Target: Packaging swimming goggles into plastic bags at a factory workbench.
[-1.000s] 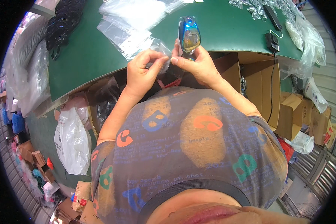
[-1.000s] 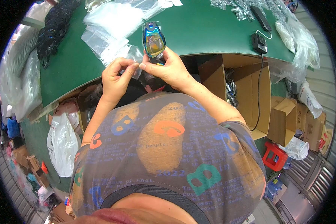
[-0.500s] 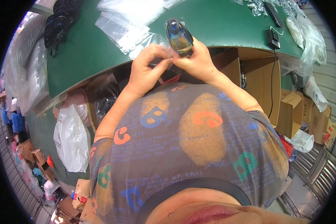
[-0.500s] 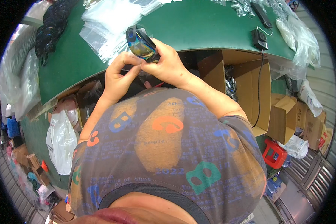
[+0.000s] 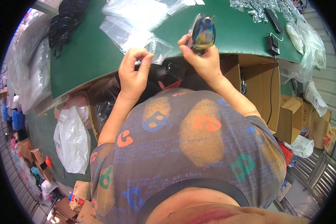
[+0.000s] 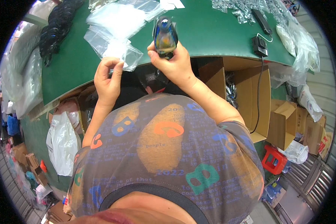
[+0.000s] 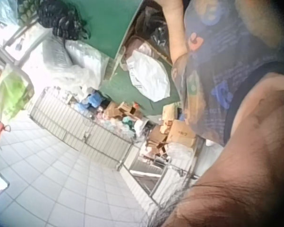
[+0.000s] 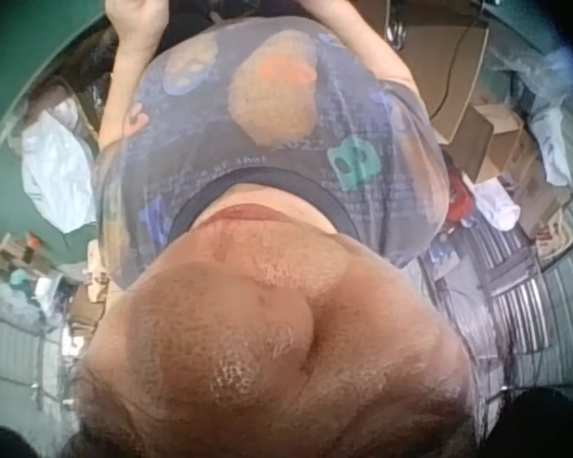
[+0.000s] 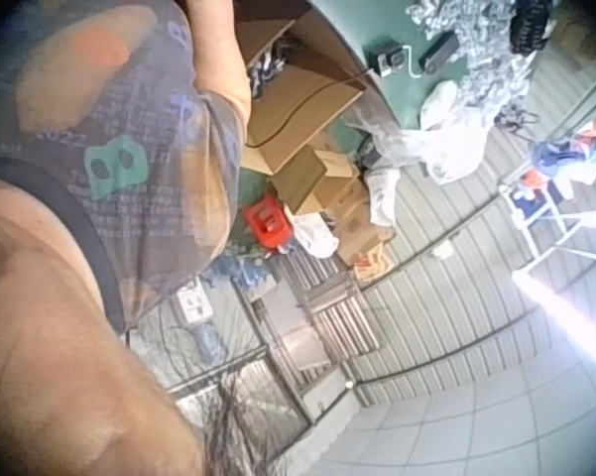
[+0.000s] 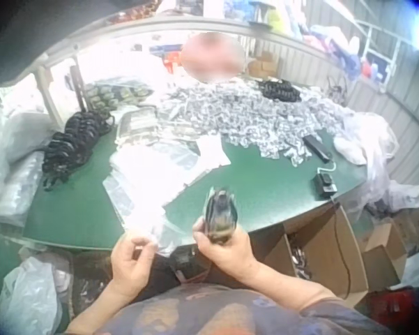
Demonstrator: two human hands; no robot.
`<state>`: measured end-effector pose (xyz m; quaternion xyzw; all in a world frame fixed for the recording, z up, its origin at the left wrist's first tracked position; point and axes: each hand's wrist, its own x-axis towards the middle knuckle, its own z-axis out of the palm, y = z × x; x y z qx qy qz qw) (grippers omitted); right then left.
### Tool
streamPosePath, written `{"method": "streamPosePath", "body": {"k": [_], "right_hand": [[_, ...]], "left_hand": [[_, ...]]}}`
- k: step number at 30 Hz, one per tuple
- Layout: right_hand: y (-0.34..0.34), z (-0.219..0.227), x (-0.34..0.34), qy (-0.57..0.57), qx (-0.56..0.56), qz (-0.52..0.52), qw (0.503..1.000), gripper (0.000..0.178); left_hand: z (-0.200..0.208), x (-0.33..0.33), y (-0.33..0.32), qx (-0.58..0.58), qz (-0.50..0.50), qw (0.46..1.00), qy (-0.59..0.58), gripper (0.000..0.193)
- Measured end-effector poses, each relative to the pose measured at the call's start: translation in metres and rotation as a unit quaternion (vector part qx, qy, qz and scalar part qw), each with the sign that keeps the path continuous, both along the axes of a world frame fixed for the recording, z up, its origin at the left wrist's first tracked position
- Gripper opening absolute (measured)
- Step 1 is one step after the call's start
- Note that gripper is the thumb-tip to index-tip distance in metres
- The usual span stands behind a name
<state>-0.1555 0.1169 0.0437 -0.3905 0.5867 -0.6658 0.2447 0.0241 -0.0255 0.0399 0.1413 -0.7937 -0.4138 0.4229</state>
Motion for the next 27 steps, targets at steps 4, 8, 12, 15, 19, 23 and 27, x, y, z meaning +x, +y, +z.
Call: {"method": "streamPosePath", "body": {"k": [4,8,12,15,19,23,27], "right_hand": [[-0.003,0.038,-0.001,0.276,0.001,-0.028,0.961,0.039],[-0.013,0.036,-0.008,0.466,0.003,-0.004,0.885,0.052],[-0.016,0.019,-0.016,0.420,-0.052,-0.132,0.897,0.049],[-0.018,0.020,-0.012,0.245,-0.038,-0.167,0.954,0.028],[-0.024,0.016,0.005,0.176,-0.049,-0.175,0.968,0.017],[-0.029,0.016,0.014,0.253,-0.125,-0.175,0.943,0.023],[-0.029,0.005,0.009,0.289,-0.092,-0.173,0.937,0.029]], "left_hand": [[0.021,-0.006,0.003,-0.115,-0.036,0.992,-0.048,0.014],[0.034,-0.011,0.010,-0.223,-0.004,0.972,-0.072,0.019],[0.036,-0.015,0.011,-0.214,-0.034,0.971,-0.099,0.018],[0.023,-0.015,0.009,-0.106,-0.022,0.991,-0.085,0.018],[0.004,-0.027,0.015,0.111,0.023,0.993,-0.025,0.037],[-0.013,-0.029,0.031,0.511,-0.102,0.853,-0.031,0.031],[-0.003,-0.040,0.023,0.465,-0.050,0.880,0.085,0.015]]}}
